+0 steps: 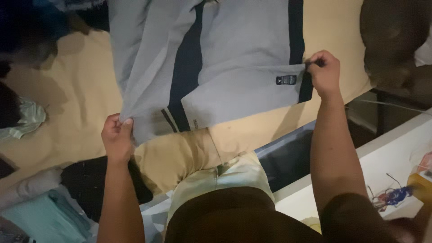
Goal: The person folds several garments on a bed, including a black t-shirt, a light blue towel, a gray long-sleeved shirt, and a striped button-up shirt. Each item is smoothed, folded into a compact rectangle, and placed in a growing stack on the left side of the bed.
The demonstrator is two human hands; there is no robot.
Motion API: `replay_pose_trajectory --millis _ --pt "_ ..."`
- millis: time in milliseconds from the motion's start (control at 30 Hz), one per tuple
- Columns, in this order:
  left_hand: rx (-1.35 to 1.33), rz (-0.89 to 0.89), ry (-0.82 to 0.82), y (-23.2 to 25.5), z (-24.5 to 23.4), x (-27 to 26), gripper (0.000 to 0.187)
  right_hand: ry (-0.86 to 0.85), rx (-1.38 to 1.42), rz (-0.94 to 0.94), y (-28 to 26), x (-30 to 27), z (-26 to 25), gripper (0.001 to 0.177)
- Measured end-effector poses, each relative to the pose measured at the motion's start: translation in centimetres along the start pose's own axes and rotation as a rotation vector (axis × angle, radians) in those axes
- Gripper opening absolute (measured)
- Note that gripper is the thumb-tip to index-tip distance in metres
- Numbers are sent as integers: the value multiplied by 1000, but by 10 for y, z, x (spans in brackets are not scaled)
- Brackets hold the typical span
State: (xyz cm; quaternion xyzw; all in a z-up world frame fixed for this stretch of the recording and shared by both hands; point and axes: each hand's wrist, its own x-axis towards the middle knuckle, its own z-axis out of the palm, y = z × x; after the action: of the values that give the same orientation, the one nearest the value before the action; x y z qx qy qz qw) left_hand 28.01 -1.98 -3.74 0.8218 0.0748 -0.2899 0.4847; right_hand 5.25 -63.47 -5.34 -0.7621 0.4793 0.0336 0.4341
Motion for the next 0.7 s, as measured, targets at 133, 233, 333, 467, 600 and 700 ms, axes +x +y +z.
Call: replay_pose_trajectory --millis 133,233,333,467,600,700 --pt "16 146 -6 -15 10 13 18 93 -160 -107 1 6 24 35" --pt "-52 -77 65 -19 19 21 21 217 -287 -252 -6 8 40 44" --pt "265 278 178 -8 25 19 19 458 -477 -506 -23 -8 54 62" --pt "535 213 247 27 36 15 38 319 -411 -546 -65 -35 94 43" --pt "702 259 148 44 59 -3 34 -61 62 -301 -117 -26 154 15" --pt "587 3 -302 39 76 -9 27 -138 552 -255 -157 14 208 18"
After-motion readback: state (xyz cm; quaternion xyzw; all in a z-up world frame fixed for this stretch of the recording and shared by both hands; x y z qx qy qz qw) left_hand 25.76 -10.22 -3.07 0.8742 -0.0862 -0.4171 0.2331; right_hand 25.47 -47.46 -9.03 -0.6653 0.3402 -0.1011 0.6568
